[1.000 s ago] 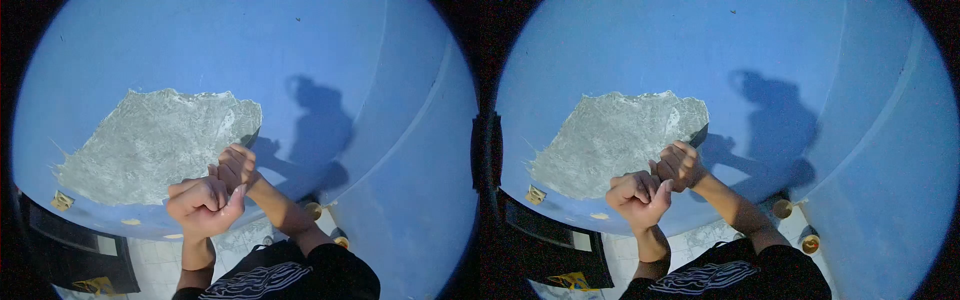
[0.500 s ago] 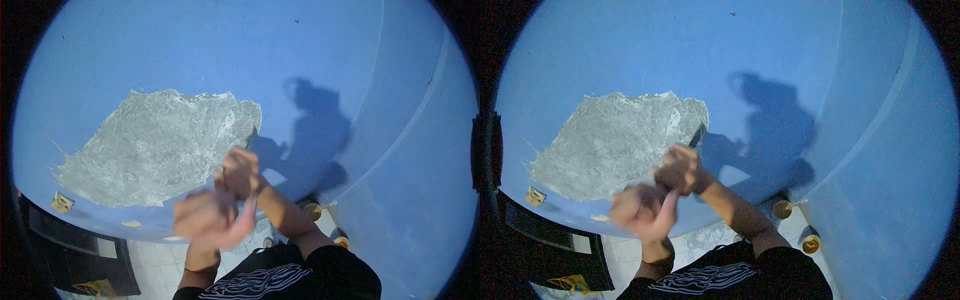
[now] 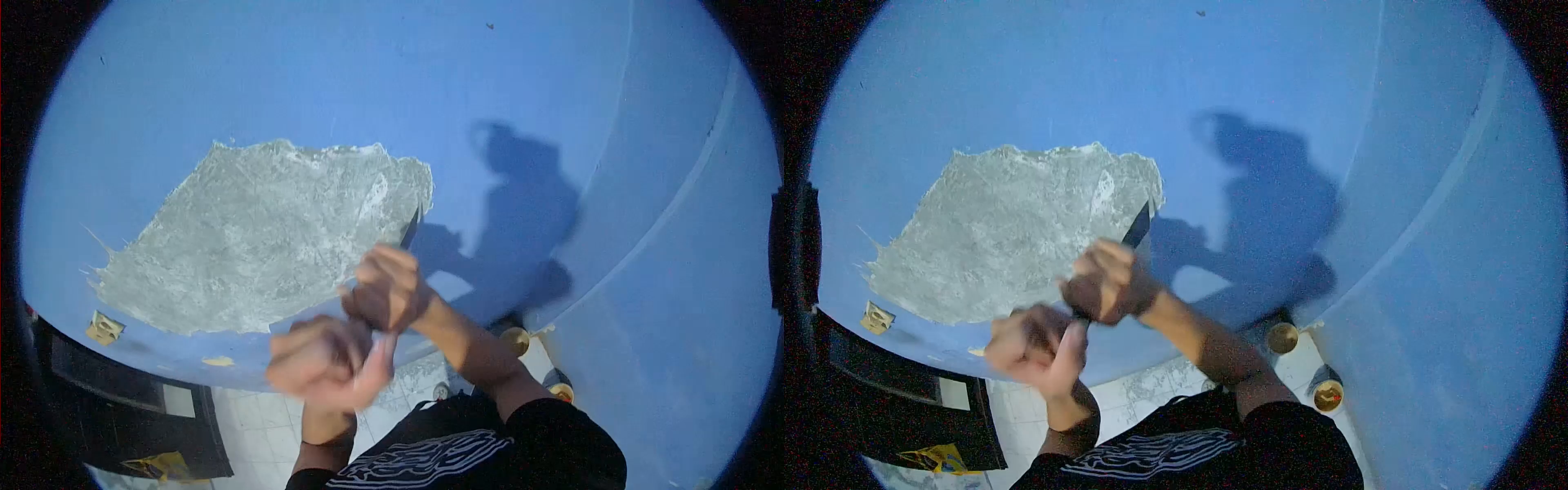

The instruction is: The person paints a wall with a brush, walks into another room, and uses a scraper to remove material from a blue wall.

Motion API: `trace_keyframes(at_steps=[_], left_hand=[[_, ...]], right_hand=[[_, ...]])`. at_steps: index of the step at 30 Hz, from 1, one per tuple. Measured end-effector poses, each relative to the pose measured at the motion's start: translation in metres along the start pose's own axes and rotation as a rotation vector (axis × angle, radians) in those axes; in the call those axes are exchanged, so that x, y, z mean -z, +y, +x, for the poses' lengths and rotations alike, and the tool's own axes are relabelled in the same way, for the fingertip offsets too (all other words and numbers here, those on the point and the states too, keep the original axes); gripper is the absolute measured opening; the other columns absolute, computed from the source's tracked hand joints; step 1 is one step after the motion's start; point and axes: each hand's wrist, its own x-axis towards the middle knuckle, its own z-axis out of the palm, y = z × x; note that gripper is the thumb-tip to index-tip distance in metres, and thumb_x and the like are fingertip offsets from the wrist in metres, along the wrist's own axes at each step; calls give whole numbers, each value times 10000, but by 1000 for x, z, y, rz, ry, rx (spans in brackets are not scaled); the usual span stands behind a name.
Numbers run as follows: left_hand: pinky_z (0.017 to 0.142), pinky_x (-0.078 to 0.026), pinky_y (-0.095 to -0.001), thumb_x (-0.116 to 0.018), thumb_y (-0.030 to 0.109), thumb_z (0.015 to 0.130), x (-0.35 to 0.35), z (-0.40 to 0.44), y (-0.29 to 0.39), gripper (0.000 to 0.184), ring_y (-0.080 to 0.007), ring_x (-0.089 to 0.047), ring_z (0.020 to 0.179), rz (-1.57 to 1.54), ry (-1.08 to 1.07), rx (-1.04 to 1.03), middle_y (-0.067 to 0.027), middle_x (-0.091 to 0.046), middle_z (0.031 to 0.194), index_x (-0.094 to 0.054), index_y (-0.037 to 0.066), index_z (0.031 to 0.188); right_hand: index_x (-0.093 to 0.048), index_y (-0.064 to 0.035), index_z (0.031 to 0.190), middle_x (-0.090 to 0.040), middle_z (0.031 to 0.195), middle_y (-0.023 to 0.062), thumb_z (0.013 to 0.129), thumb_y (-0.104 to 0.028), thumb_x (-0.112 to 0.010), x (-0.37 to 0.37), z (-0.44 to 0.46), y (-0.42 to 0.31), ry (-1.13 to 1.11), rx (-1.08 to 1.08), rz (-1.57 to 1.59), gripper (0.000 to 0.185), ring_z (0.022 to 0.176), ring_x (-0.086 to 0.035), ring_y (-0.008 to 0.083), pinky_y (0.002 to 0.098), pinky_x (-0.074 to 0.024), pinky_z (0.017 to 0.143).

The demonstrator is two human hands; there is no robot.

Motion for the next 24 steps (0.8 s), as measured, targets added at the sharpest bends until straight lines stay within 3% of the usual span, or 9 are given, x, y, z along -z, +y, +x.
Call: trace_keyframes(at_steps=[3, 5, 7, 9, 10, 16, 17, 19, 24], left_hand=[[413, -342, -216, -720, -45, 699, -12, 3, -16, 502, -78, -444, 402, -139, 71, -84, -11, -436, 453, -280, 104, 508], [402, -323, -227, -728, -31, 699, -27, 10, -46, 499, -80, -428, 393, 180, -79, 71, -1, -409, 442, -292, 106, 499], [399, -304, -229, -736, -34, 688, -31, -4, -56, 499, -85, -422, 395, 158, -105, 14, 1, -399, 445, -298, 109, 496], [406, -326, -225, -731, -44, 688, -31, -8, -31, 487, -96, -445, 403, -69, -116, 116, -2, -407, 443, -310, 106, 493], [413, -368, -229, -750, 5, 685, -26, -8, -23, 499, -110, -466, 391, -65, -78, 128, -11, -424, 435, -302, 104, 489], [439, -426, -240, -812, 2, 527, -15, 1, 10, 351, -136, -535, 409, -87, 53, -26, -58, -518, 451, -469, 47, 466], [451, -436, -246, -797, 2, 556, -16, 8, 14, 375, -151, -539, 410, 470, -267, 89, -67, -530, 461, -444, 50, 440], [465, -451, -257, -798, 30, 572, -20, 0, -5, 376, -163, -545, 416, 48, -19, 173, -75, -545, 477, -447, 58, 438], [445, -423, -246, -725, -33, 614, -15, -7, 6, 457, -137, -480, 409, -16, 84, -6, -30, -439, 447, -309, 104, 485]], right_hand=[[-398, -75, 588, -454, 652, 78, 734, -23, -643, 14, 6, 9, -35, -2, 114, 290, 464, -462, 210, 308, -374, 434], [-425, -94, 624, -422, 607, 61, 764, -127, -655, 9, -34, 29, 67, 36, -247, 271, 500, -473, 214, 333, -377, 464], [-451, -101, 636, -421, 588, 53, 752, -172, -685, 0, -77, 42, 222, 110, -609, 271, 523, -481, 215, 349, -387, 491], [-474, -97, 624, -424, 588, 58, 727, -140, -711, 29, -58, 19, -234, -200, -185, 262, 507, -464, 219, 358, -391, 491], [-480, -92, 611, -403, 581, 57, 730, -97, -697, 34, -38, 11, -259, -162, -162, 248, 495, -446, 223, 357, -385, 473], [-465, -60, 644, -398, 596, 47, 769, -73, -660, 20, 10, 2, -80, 29, 137, 231, 491, -449, 198, 330, -348, 424], [-465, -60, 644, -398, 596, 47, 769, -73, -660, 19, 4, 7, -80, 30, 137, 231, 491, -449, 198, 330, -348, 424], [-453, -46, 657, -405, 609, 47, 776, -77, -667, 20, -8, 17, -85, -40, 51, 247, 478, -445, 193, 318, -332, 408], [-420, -53, 673, -385, 605, 44, 793, -52, -647, 20, 15, 1, -67, 32, 195, 257, 468, -427, 189, 323, -303, 403]])
